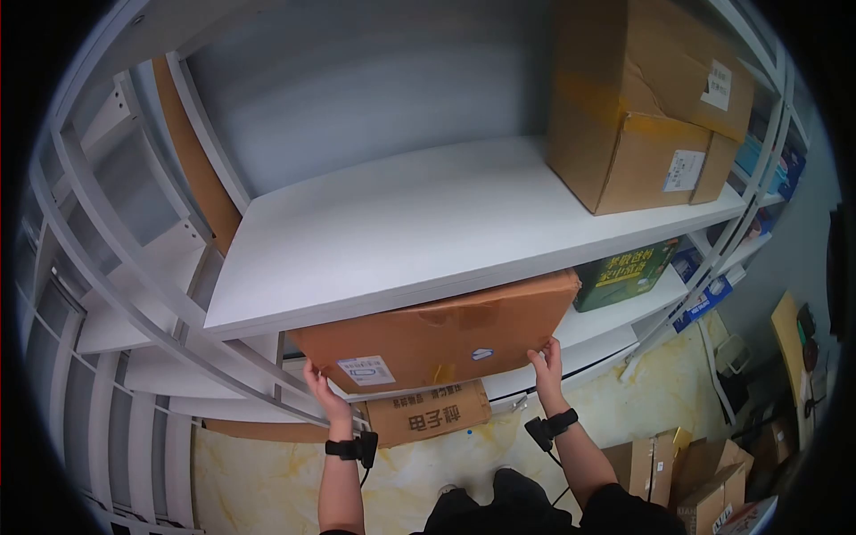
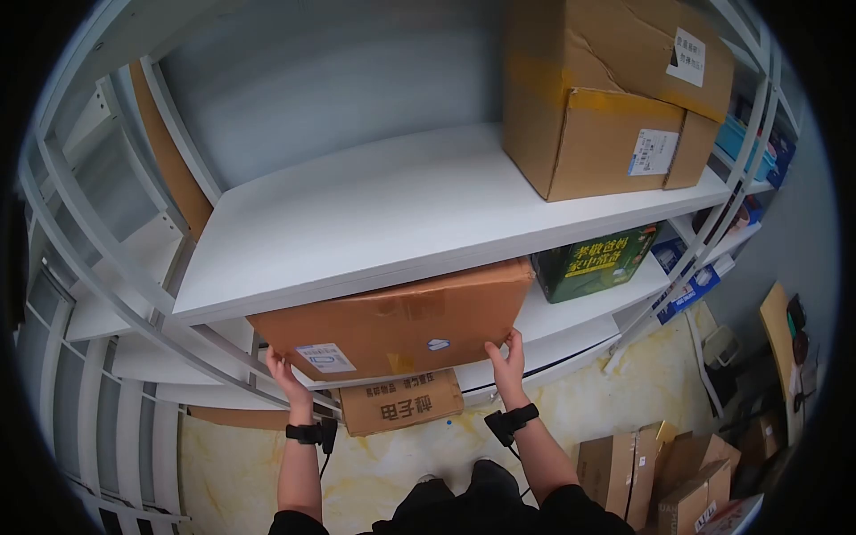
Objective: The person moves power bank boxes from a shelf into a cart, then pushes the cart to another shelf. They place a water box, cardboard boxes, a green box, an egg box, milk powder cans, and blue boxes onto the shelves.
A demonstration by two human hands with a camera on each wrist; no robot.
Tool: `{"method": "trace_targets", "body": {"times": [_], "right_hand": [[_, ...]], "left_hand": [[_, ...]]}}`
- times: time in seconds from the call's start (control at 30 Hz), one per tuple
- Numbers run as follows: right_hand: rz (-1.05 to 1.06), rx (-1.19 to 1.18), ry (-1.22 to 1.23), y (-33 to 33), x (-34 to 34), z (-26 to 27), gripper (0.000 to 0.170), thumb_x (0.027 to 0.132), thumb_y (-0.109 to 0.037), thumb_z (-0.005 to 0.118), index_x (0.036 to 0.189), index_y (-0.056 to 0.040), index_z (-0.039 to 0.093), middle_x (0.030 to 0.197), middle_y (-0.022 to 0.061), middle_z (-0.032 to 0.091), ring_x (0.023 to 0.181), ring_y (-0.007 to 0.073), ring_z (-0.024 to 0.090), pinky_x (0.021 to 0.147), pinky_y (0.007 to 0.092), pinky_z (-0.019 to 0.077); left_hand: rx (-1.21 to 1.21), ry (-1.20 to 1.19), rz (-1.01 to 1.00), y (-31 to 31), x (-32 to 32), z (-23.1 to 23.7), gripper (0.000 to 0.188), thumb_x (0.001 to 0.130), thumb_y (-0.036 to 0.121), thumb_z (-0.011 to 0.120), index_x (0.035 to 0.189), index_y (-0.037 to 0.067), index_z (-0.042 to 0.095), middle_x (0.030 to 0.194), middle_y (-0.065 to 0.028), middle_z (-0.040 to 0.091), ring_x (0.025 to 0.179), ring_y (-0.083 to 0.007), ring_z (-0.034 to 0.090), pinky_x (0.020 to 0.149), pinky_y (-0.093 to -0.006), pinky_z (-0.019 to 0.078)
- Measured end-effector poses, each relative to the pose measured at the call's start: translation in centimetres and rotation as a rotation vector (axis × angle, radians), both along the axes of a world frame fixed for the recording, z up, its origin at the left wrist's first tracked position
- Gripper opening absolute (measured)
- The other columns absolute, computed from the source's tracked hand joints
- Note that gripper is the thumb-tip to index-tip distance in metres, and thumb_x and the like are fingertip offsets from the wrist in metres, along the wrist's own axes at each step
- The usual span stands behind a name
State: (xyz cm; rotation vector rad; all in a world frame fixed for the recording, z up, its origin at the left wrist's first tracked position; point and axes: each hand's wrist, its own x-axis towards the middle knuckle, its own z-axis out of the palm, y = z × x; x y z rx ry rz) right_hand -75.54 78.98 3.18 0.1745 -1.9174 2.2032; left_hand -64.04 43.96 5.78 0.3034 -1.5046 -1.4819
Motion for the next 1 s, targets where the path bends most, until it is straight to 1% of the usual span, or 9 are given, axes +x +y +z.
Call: {"method": "trace_targets", "body": {"times": [0.03, 0.13, 0.3, 0.37, 0.4, 0.57, 0.67, 0.9, 1.0], "right_hand": [[-0.035, 0.004, -0.002, 0.4, 1.4, 0.1, 0.035, 0.078, -0.012, 0.055, 0.109, 0.0004, 0.044, 0.104, 0.0091, 0.051, 0.101, 0.018, 0.046, 0.09, 0.0299, 0.0331], [-0.247, -0.05, -0.02, 1.5, 5.3, 0.2, 0.032, 0.086, -0.023, 0.032, 0.101, -0.0002, 0.048, 0.097, 0.0054, 0.05, 0.094, 0.0145, 0.042, 0.085, 0.0267, 0.0303], [-0.553, -0.16, -0.072, 4.5, 10.3, -3.4, 0.039, 0.088, -0.036, 0.033, 0.098, -0.0059, 0.056, 0.091, 0.0012, 0.056, 0.089, 0.0143, 0.049, 0.085, 0.031, 0.0345], [-0.533, -0.239, -0.15, 6.1, 12.4, -3.2, 0.042, 0.088, -0.038, 0.032, 0.101, -0.006, 0.055, 0.095, 0.0016, 0.058, 0.091, 0.0135, 0.05, 0.085, 0.0322, 0.0349], [-0.556, -0.302, -0.117, 6.9, 13.2, -2.6, 0.035, 0.09, -0.033, 0.031, 0.084, -0.0071, 0.054, 0.076, -0.0006, 0.053, 0.077, 0.0112, 0.048, 0.074, 0.0272, 0.0364], [-0.784, -0.514, -0.103, 13.5, 19.0, -2.5, 0.032, 0.09, -0.028, 0.033, 0.078, -0.005, 0.052, 0.077, 0.0009, 0.053, 0.077, 0.0119, 0.048, 0.073, 0.0258, 0.0369], [-1.1, -0.148, -0.074, 20.2, 25.8, -2.8, 0.028, 0.088, -0.022, 0.035, 0.076, 0.0001, 0.047, 0.073, 0.0061, 0.049, 0.073, 0.0154, 0.045, 0.071, 0.0273, 0.0363], [-1.373, -0.076, -0.127, 32.2, 40.0, -3.6, 0.024, 0.086, -0.021, 0.039, 0.075, -0.0014, 0.046, 0.069, 0.0023, 0.044, 0.069, 0.0116, 0.041, 0.066, 0.0255, 0.0354], [-1.42, -0.093, -0.249, 36.0, 45.5, -3.2, 0.022, 0.084, -0.02, 0.041, 0.083, -0.001, 0.053, 0.078, 0.0021, 0.053, 0.077, 0.0101, 0.046, 0.072, 0.0239, 0.0363]], "left_hand": [[-0.063, 0.02, -0.006, 1.0, 1.5, 0.4, 0.047, 0.084, 0.038, 0.037, 0.114, 0.001, 0.039, 0.112, -0.0095, 0.04, 0.109, -0.0202, 0.037, 0.094, -0.0343, 0.0274], [-0.082, -0.003, -0.064, 2.3, 5.7, -1.2, 0.059, 0.08, 0.045, 0.042, 0.118, 0.0, 0.034, 0.114, -0.0099, 0.037, 0.11, -0.0201, 0.035, 0.094, -0.0346, 0.0262], [-0.044, 0.006, -0.154, 5.7, 11.1, -2.2, 0.07, 0.074, 0.05, 0.046, 0.122, 0.004, 0.027, 0.121, -0.0111, 0.034, 0.115, -0.0237, 0.032, 0.097, -0.0382, 0.0238], [-0.044, 0.028, -0.237, 6.9, 12.6, -2.5, 0.072, 0.073, 0.051, 0.045, 0.124, 0.004, 0.026, 0.122, -0.0119, 0.033, 0.116, -0.0248, 0.032, 0.097, -0.0392, 0.0244], [-0.048, 0.054, -0.257, 7.6, 12.8, -2.4, 0.074, 0.073, 0.052, 0.044, 0.125, 0.004, 0.025, 0.124, -0.0127, 0.033, 0.116, -0.026, 0.032, 0.097, -0.0402, 0.0249], [0.052, 0.146, -0.513, 14.1, 12.4, -1.0, 0.081, 0.071, 0.057, 0.042, 0.128, 0.002, 0.024, 0.128, -0.0158, 0.031, 0.116, -0.028, 0.033, 0.097, -0.0415, 0.0254], [-0.005, 0.155, -0.766, 21.2, 12.3, 0.2, 0.078, 0.073, 0.055, 0.041, 0.126, 0.0, 0.026, 0.125, -0.0169, 0.033, 0.114, -0.0283, 0.035, 0.095, -0.0409, 0.0285], [0.121, 0.083, -1.266, 37.4, 10.6, -0.5, 0.072, 0.075, 0.05, 0.044, 0.125, 0.001, 0.027, 0.12, -0.0136, 0.036, 0.112, -0.0252, 0.038, 0.093, -0.0401, 0.0304], [0.056, -0.074, -1.385, 45.2, 10.5, -0.9, 0.063, 0.078, 0.042, 0.043, 0.123, 0.001, 0.029, 0.119, -0.0126, 0.038, 0.113, -0.0232, 0.036, 0.095, -0.0366, 0.0277]]}}
